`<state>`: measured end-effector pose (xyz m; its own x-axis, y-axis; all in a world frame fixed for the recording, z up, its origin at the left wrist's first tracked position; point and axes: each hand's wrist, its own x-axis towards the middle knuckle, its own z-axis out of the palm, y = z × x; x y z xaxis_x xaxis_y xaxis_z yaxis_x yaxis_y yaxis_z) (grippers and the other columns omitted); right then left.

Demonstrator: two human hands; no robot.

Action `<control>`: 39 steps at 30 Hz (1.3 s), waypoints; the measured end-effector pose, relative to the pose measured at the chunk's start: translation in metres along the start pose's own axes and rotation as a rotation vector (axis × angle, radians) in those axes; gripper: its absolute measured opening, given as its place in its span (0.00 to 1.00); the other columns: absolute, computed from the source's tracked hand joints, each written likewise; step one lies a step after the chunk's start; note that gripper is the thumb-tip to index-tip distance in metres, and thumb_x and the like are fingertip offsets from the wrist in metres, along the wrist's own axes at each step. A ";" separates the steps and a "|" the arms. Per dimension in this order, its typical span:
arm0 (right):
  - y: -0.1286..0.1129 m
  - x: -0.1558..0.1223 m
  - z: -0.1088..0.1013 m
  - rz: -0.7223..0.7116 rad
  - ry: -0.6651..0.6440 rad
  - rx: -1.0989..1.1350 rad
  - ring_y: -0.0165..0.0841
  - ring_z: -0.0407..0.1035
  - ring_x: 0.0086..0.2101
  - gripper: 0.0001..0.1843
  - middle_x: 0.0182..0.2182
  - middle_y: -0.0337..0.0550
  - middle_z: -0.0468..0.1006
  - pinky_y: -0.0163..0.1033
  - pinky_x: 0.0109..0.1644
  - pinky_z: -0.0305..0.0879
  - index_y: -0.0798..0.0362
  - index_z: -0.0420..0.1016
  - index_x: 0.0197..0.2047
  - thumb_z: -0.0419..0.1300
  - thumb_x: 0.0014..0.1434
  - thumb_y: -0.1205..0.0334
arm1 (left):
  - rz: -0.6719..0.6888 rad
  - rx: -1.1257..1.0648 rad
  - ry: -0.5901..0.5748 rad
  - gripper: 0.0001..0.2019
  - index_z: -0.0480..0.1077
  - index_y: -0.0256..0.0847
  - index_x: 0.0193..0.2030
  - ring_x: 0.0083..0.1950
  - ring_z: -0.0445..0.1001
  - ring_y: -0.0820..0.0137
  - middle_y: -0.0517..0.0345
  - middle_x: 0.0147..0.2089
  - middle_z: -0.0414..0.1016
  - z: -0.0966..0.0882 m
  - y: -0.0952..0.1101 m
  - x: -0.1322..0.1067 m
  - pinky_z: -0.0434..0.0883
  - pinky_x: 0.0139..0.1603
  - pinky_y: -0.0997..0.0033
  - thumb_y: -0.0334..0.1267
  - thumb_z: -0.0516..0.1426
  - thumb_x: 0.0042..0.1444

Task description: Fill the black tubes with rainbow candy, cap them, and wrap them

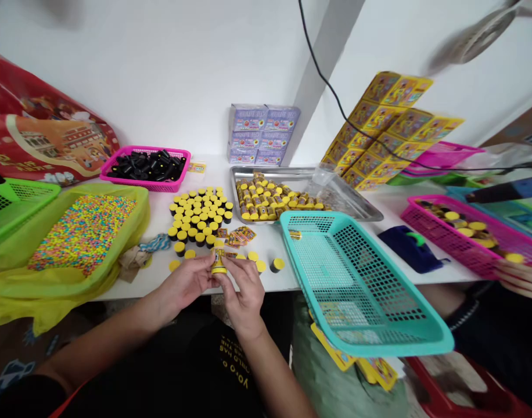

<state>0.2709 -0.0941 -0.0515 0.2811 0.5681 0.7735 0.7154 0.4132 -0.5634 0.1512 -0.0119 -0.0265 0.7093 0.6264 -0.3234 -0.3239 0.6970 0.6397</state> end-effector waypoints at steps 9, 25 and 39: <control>0.000 -0.001 0.001 -0.072 0.013 -0.100 0.40 0.72 0.41 0.20 0.42 0.48 0.79 0.49 0.45 0.72 0.49 0.74 0.56 0.64 0.60 0.68 | -0.035 -0.018 -0.014 0.10 0.77 0.34 0.36 0.32 0.75 0.68 0.51 0.34 0.78 0.001 0.004 -0.004 0.73 0.40 0.65 0.38 0.67 0.50; 0.004 -0.005 0.006 -0.130 -0.054 -0.179 0.39 0.71 0.40 0.23 0.42 0.49 0.77 0.47 0.42 0.71 0.46 0.73 0.58 0.61 0.61 0.71 | 0.046 0.033 0.081 0.15 0.72 0.34 0.28 0.27 0.73 0.71 0.56 0.28 0.75 0.003 0.002 -0.002 0.70 0.33 0.69 0.42 0.71 0.44; 0.010 -0.009 0.002 -0.160 -0.008 -0.153 0.35 0.70 0.30 0.16 0.29 0.43 0.77 0.44 0.34 0.70 0.48 0.79 0.49 0.59 0.61 0.71 | -0.030 0.037 0.028 0.16 0.76 0.31 0.31 0.28 0.74 0.71 0.53 0.28 0.77 -0.001 -0.008 -0.007 0.71 0.37 0.68 0.43 0.71 0.43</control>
<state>0.2741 -0.0935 -0.0646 0.1514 0.5100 0.8467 0.8391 0.3864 -0.3828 0.1480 -0.0210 -0.0303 0.7007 0.6149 -0.3618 -0.2788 0.7028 0.6545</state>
